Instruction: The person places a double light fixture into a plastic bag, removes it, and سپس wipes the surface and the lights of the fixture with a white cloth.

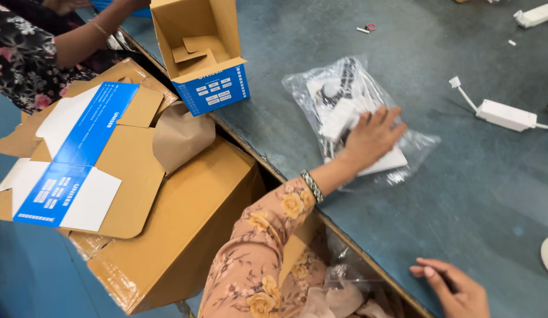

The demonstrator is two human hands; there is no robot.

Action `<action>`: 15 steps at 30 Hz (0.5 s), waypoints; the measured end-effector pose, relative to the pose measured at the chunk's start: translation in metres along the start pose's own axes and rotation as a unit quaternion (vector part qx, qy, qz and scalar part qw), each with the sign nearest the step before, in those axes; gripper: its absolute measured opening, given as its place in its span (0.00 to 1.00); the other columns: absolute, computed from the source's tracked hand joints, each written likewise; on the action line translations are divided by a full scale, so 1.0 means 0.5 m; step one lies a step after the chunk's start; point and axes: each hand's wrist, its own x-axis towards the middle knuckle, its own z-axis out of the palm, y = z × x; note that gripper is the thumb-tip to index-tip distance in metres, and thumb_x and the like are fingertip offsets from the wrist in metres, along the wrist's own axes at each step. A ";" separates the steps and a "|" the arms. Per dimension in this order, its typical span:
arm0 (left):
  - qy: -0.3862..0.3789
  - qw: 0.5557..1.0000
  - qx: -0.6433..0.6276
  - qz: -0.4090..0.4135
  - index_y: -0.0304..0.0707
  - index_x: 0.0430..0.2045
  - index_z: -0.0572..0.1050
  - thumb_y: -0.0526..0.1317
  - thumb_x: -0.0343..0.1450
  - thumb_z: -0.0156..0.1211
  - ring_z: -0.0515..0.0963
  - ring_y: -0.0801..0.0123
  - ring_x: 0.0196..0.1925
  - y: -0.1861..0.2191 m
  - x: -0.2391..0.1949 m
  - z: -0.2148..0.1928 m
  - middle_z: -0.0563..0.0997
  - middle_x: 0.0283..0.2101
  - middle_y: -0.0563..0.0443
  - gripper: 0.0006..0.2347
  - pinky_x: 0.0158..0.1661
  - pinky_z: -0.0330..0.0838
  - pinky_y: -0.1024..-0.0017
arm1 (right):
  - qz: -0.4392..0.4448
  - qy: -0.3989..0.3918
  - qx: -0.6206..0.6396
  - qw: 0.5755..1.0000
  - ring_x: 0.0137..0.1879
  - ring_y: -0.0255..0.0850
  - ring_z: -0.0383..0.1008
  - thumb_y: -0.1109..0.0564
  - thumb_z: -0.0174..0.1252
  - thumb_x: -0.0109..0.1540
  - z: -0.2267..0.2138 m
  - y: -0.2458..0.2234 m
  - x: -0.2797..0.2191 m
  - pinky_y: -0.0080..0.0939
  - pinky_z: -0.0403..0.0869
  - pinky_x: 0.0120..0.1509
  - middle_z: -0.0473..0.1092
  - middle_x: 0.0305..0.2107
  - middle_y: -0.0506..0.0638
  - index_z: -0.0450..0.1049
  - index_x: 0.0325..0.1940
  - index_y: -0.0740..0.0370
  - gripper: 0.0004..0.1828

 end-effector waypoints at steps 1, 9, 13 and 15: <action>0.001 1.000 0.022 -0.005 0.49 0.37 0.76 0.38 0.65 0.58 0.68 0.61 0.61 -0.030 0.008 0.047 0.74 0.57 0.53 0.08 0.54 0.59 0.58 | -0.020 0.014 -0.010 1.000 0.49 0.43 0.83 0.59 0.58 0.64 0.004 0.019 -0.001 0.40 0.74 0.61 0.84 0.36 0.59 0.81 0.50 0.69 0.14; -0.204 0.937 0.134 -0.250 0.54 0.70 0.61 0.52 0.60 0.67 0.42 0.51 0.78 -0.321 0.176 0.069 0.47 0.77 0.46 0.39 0.71 0.42 0.46 | -0.025 -0.014 0.011 1.000 0.42 0.44 0.86 0.59 0.57 0.62 -0.012 0.154 0.045 0.43 0.80 0.52 0.84 0.36 0.59 0.80 0.48 0.68 0.13; 0.033 0.981 0.110 -0.154 0.54 0.67 0.64 0.59 0.71 0.68 0.52 0.44 0.72 -0.451 0.172 -0.045 0.55 0.69 0.41 0.31 0.65 0.47 0.36 | -0.010 0.014 -0.051 0.999 0.41 0.42 0.86 0.59 0.59 0.61 0.000 0.125 0.026 0.41 0.80 0.52 0.84 0.34 0.56 0.82 0.45 0.65 0.12; 0.137 0.953 0.268 -0.023 0.38 0.58 0.71 0.54 0.75 0.65 0.57 0.46 0.70 -0.573 0.135 -0.123 0.61 0.64 0.42 0.24 0.62 0.50 0.33 | 0.014 0.032 -0.059 0.998 0.41 0.42 0.86 0.59 0.61 0.60 0.011 0.073 0.008 0.41 0.80 0.51 0.82 0.34 0.56 0.83 0.44 0.64 0.11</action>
